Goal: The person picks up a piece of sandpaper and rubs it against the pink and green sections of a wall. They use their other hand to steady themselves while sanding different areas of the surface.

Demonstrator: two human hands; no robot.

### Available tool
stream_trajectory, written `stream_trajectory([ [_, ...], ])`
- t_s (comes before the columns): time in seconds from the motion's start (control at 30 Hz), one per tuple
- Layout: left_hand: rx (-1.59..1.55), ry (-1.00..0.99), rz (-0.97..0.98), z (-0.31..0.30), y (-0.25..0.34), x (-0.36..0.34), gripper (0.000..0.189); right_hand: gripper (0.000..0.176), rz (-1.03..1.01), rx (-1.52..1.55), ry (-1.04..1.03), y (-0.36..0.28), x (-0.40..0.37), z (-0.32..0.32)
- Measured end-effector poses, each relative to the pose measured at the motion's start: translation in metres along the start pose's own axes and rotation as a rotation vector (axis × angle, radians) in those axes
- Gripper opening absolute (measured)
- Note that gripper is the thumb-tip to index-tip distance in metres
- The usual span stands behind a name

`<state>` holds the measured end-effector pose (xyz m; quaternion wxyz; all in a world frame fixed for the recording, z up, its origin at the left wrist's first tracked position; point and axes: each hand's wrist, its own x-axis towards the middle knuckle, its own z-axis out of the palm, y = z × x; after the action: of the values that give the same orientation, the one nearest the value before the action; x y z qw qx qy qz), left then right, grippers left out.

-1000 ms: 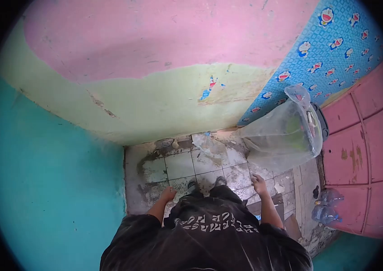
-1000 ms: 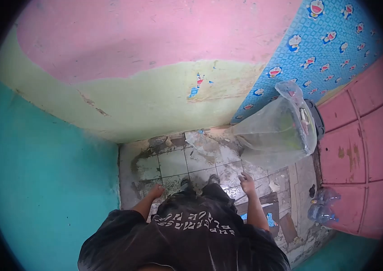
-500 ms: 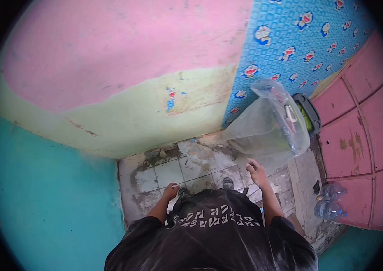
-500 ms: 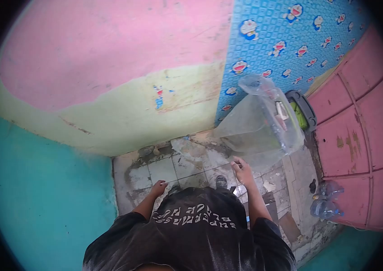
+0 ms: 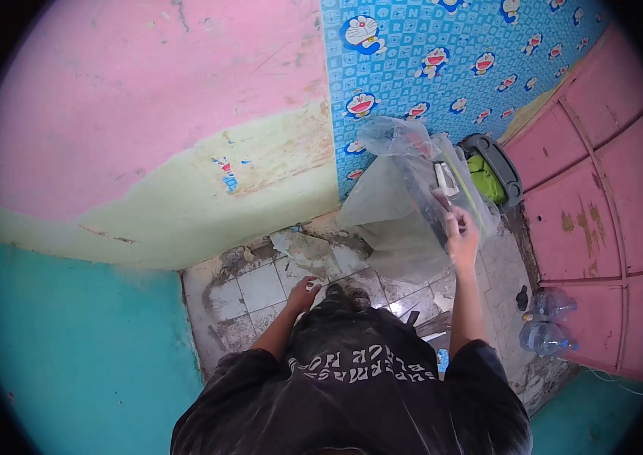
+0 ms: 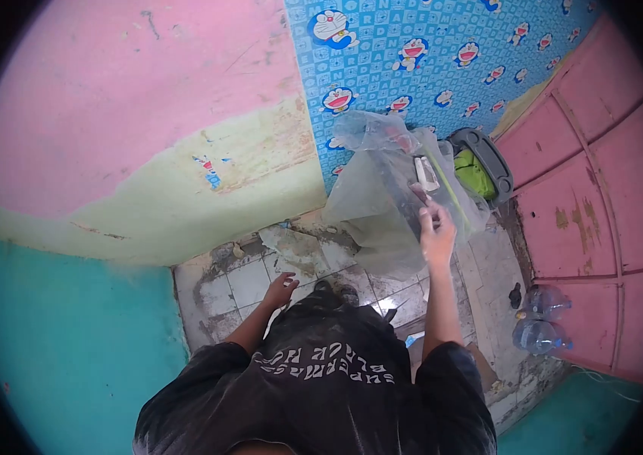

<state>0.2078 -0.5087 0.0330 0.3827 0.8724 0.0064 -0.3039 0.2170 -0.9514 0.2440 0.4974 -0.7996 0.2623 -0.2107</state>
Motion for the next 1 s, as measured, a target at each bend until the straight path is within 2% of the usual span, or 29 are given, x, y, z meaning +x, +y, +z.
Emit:
stream_trajectory([
  [0.1,0.047,0.024,0.036,-0.002,-0.007,0.009,0.054,0.030,-0.050,-0.117,0.071,0.026,0.032,0.003],
  [0.3,-0.127,0.085,-0.057,-0.014,-0.023,0.006,0.054,0.035,-0.231,-0.474,0.074,0.046,0.058,0.014],
  [0.43,-0.153,0.152,-0.095,-0.024,-0.025,0.009,0.053,0.034,-0.208,-0.557,0.025,0.059,0.067,0.027],
  [0.63,-0.161,0.167,-0.134,-0.019,-0.024,-0.003,0.053,0.020,-0.229,-0.414,-0.087,0.074,0.066,0.020],
  [0.73,-0.149,0.192,-0.167,-0.013,-0.011,-0.001,0.052,0.016,-0.132,-0.337,-0.113,0.076,0.072,0.008],
  [0.8,-0.153,0.228,-0.183,-0.004,-0.007,-0.004,0.053,0.010,-0.145,-0.297,-0.144,0.076,0.072,-0.003],
  [0.87,-0.191,0.226,-0.184,0.006,0.007,-0.005,0.054,0.008,-0.206,-0.262,-0.147,0.074,0.078,-0.005],
  [1.0,-0.237,0.220,-0.202,0.032,0.022,0.000,0.054,0.008,-0.141,-0.021,-0.236,0.048,0.089,-0.005],
])
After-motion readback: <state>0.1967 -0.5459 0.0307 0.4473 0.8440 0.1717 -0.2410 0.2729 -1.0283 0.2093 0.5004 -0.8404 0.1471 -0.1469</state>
